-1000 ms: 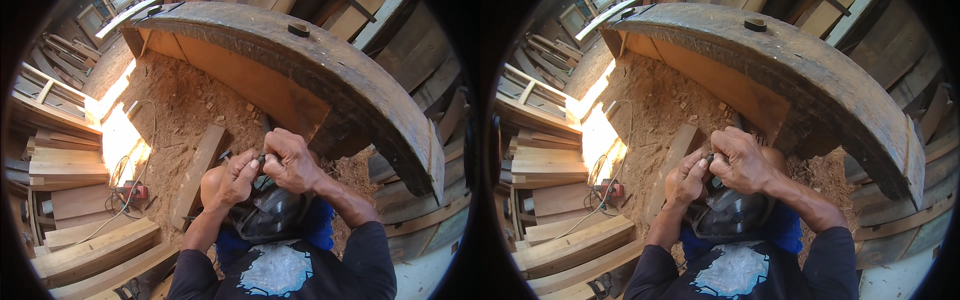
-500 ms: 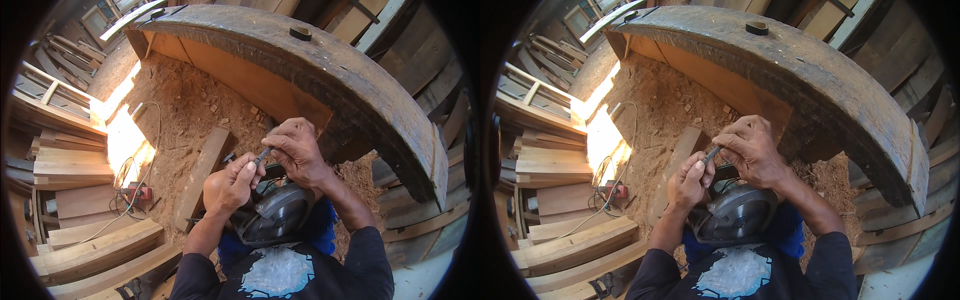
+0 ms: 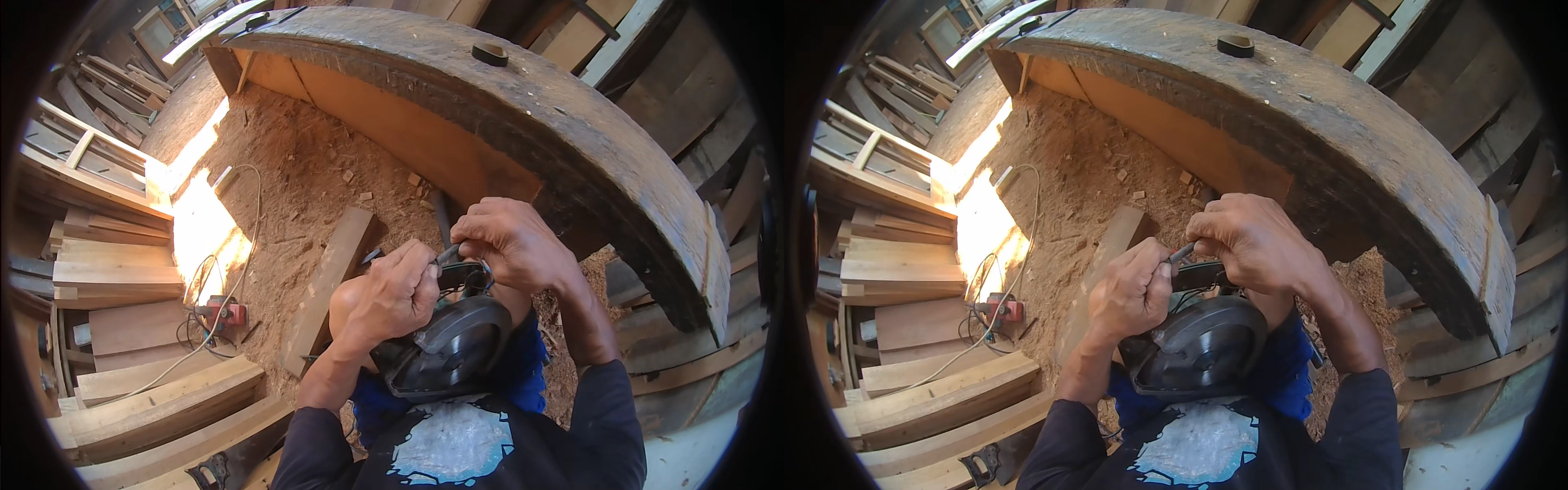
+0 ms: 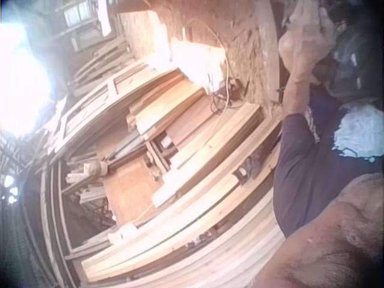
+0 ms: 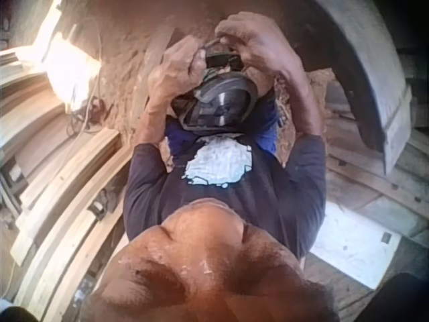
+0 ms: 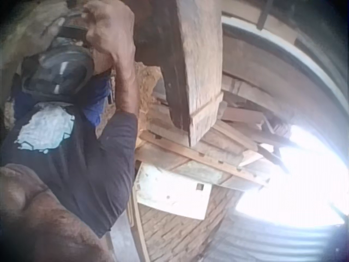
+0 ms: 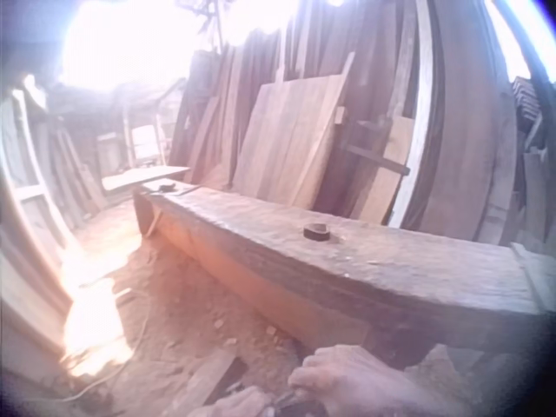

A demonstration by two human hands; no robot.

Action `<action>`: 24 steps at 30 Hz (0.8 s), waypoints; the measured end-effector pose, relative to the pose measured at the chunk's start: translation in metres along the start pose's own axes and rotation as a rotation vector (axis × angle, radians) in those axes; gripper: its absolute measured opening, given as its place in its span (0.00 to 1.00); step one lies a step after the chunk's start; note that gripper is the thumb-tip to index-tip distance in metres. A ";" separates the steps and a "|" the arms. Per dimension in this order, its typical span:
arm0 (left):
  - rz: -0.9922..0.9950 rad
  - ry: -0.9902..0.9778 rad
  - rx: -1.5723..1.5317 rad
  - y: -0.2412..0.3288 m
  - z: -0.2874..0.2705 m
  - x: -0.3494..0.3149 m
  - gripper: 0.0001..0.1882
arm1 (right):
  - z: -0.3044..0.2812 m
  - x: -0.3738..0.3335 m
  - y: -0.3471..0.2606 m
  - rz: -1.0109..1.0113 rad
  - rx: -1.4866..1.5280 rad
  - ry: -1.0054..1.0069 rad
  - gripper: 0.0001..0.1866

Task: The person repairs an electrical cord by stripping wire insulation using a small tool and twisting the exposed wire ends together.

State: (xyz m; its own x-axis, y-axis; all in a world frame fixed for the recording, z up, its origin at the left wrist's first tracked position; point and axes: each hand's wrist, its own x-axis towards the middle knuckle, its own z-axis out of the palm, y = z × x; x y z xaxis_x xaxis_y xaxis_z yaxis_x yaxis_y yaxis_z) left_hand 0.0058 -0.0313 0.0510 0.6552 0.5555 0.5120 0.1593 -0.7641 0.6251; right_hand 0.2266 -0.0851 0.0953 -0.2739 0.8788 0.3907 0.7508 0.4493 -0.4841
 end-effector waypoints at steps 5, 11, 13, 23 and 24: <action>0.000 -0.001 -0.031 -0.006 0.005 0.004 0.04 | -0.018 0.004 -0.017 0.062 -0.111 -0.058 0.06; -0.044 -0.150 -0.348 -0.013 -0.003 0.009 0.07 | -0.001 0.017 0.010 -0.041 0.147 0.003 0.04; -0.124 -0.250 -0.493 -0.018 -0.005 0.009 0.11 | 0.020 0.020 0.023 0.001 0.333 -0.031 0.04; -0.383 -0.115 -0.961 -0.033 0.008 -0.013 0.18 | 0.060 0.034 0.042 0.258 0.923 -0.307 0.10; -0.405 -0.044 -0.988 -0.034 0.011 -0.012 0.17 | 0.061 0.036 0.042 0.331 0.926 -0.263 0.06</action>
State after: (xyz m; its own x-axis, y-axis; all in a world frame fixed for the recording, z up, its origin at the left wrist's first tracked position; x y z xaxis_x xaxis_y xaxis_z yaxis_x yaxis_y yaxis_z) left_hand 0.0006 -0.0154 0.0174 0.7167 0.6811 0.1499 -0.2850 0.0899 0.9543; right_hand 0.2114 -0.0252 0.0415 -0.3446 0.9388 -0.0034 0.0829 0.0269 -0.9962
